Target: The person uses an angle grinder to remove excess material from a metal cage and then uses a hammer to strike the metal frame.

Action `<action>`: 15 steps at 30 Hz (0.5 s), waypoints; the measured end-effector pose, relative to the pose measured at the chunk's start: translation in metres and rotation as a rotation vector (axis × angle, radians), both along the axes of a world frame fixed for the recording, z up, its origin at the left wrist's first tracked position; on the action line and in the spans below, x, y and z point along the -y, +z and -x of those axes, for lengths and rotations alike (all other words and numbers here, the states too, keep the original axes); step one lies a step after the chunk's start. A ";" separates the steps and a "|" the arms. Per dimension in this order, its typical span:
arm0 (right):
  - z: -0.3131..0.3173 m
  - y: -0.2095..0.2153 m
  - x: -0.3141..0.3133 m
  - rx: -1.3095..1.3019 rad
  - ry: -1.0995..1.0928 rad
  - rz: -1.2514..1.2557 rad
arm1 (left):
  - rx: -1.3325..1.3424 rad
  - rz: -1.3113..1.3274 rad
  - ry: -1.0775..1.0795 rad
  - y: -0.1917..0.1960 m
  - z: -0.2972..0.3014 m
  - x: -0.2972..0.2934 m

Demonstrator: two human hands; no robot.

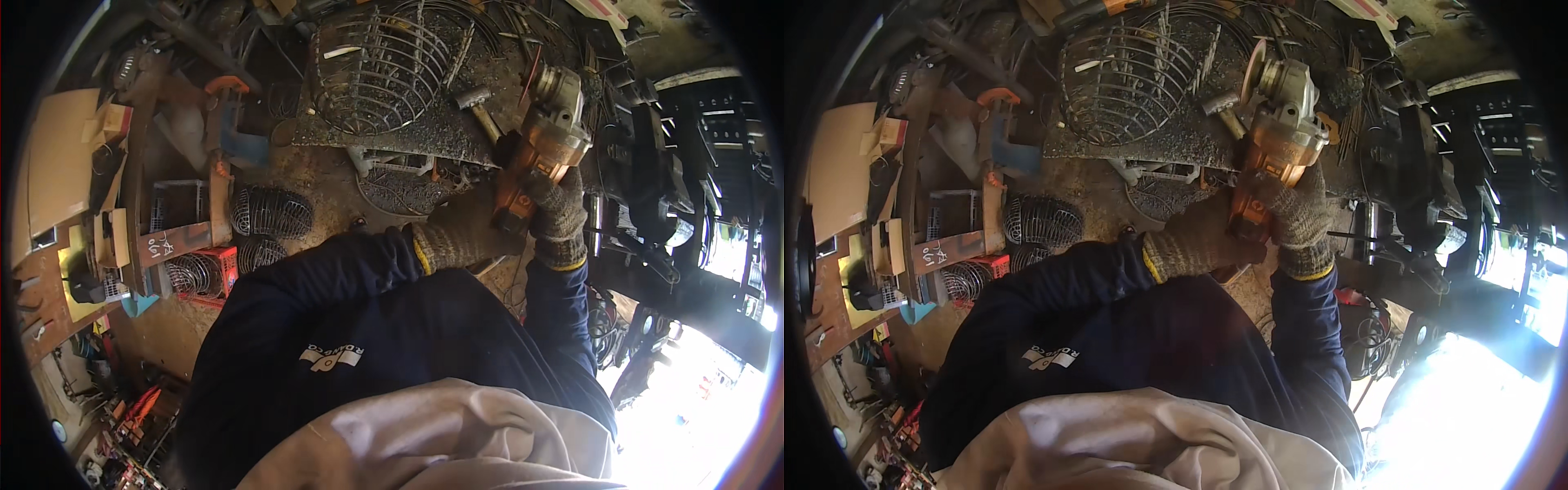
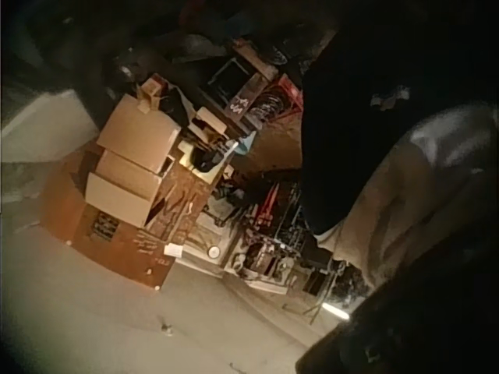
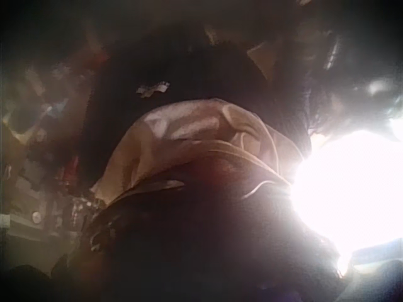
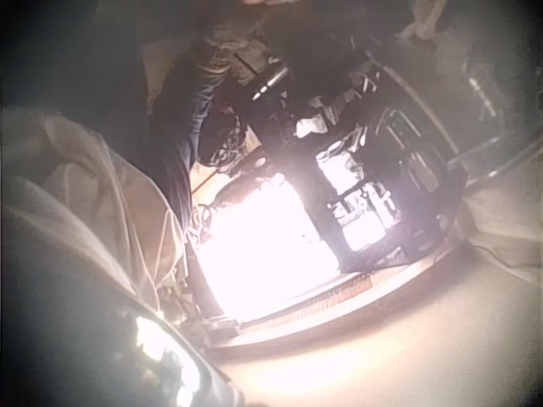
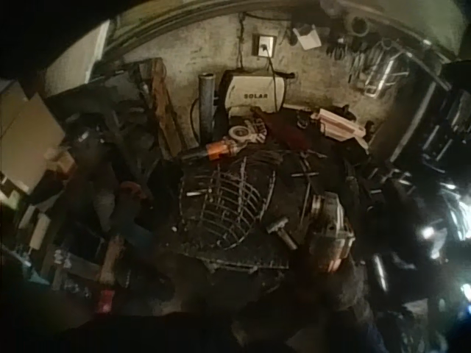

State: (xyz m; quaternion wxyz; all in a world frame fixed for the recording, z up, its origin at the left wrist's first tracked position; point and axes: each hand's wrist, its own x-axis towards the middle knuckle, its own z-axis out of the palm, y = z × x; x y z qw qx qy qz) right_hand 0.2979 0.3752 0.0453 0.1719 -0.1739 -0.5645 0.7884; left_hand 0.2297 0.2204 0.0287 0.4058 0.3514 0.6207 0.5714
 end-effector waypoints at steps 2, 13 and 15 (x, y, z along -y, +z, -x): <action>0.003 0.006 0.004 -0.002 0.006 -0.076 | -0.078 0.080 -0.052 -0.005 0.002 -0.005; -0.031 -0.011 -0.003 0.043 -0.095 -0.148 | -0.673 0.128 0.241 0.040 0.168 0.078; -0.044 -0.017 -0.007 0.125 -0.125 -0.216 | -0.854 0.257 0.262 0.076 0.205 0.058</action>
